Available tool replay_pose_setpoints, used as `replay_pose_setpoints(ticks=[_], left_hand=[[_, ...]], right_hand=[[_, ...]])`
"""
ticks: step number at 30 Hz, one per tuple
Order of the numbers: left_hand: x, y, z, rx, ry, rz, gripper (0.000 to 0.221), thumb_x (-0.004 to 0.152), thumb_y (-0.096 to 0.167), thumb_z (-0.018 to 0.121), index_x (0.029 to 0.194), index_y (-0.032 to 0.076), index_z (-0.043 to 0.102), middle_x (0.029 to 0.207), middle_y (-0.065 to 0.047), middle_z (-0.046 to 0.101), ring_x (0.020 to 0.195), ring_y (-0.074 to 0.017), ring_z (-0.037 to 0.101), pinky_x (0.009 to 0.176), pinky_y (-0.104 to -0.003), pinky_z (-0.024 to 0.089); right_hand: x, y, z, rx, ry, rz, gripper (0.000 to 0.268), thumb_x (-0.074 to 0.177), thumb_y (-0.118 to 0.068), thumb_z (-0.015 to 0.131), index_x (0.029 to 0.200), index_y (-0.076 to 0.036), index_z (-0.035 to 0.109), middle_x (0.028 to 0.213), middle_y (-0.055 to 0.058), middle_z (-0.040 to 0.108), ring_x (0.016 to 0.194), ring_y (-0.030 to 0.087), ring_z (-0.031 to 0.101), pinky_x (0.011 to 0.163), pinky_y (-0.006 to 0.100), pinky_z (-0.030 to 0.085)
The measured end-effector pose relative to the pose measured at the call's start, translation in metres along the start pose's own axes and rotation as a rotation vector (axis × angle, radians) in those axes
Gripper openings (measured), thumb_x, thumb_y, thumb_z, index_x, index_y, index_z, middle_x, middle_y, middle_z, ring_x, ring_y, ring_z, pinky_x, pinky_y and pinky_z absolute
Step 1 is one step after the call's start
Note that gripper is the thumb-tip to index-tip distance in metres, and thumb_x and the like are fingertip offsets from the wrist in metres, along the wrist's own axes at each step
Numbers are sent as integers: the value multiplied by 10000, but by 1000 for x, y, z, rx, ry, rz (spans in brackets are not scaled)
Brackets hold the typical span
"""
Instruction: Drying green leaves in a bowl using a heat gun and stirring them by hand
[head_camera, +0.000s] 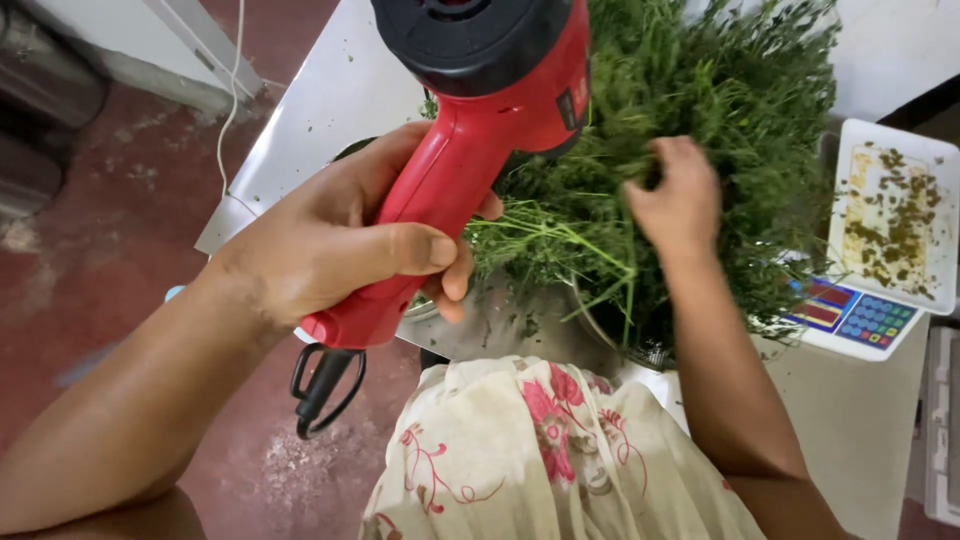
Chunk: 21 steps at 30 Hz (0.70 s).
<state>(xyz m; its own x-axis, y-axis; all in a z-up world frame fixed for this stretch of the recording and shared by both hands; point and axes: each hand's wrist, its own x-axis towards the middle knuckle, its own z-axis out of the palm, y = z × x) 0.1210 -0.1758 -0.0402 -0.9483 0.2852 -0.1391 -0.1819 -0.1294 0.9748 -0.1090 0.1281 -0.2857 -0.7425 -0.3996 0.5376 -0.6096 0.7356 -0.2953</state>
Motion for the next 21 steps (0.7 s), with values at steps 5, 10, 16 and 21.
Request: replay_pose_setpoints(ticks=[5, 10, 16, 21], left_hand=[[-1, 3, -27, -10, -142, 41, 581, 839, 138, 660, 1372, 11, 467, 1127, -149, 638, 727, -240, 710, 657, -404, 668], [17, 0, -49, -54, -338, 89, 666, 884, 145, 665, 1461, -22, 377, 1225, -165, 579, 798, -235, 692, 681, -412, 724], [29, 0, -73, -71, -516, -10, 819, 886, 134, 623, 1575, -13, 205, 1253, -236, 591, 797, -236, 717, 722, -422, 726], [30, 5, -92, -37, -510, -77, 532, 918, 213, 627, 1358, -32, 458, 777, -160, 703, 738, -234, 713, 675, -391, 662]], right_hand=[[-20, 9, -37, -20, 154, 95, 291, 777, -59, 765, 1056, -3, 702, 983, 146, 653, 872, 307, 629, 761, 398, 504], [-33, 1, -44, 51, 142, 181, 225, 844, 10, 776, 1061, -20, 725, 994, 124, 680, 853, 244, 649, 714, 353, 520], [-53, -70, -73, 163, 18, 178, 311, 1015, -67, 691, 1291, 54, 615, 1188, 223, 570, 1047, 327, 583, 883, 409, 493], [-81, -83, -58, 140, -239, 354, 959, 809, -544, 754, 1543, -40, 397, 1497, 199, 434, 1415, 356, 366, 1167, 495, 205]])
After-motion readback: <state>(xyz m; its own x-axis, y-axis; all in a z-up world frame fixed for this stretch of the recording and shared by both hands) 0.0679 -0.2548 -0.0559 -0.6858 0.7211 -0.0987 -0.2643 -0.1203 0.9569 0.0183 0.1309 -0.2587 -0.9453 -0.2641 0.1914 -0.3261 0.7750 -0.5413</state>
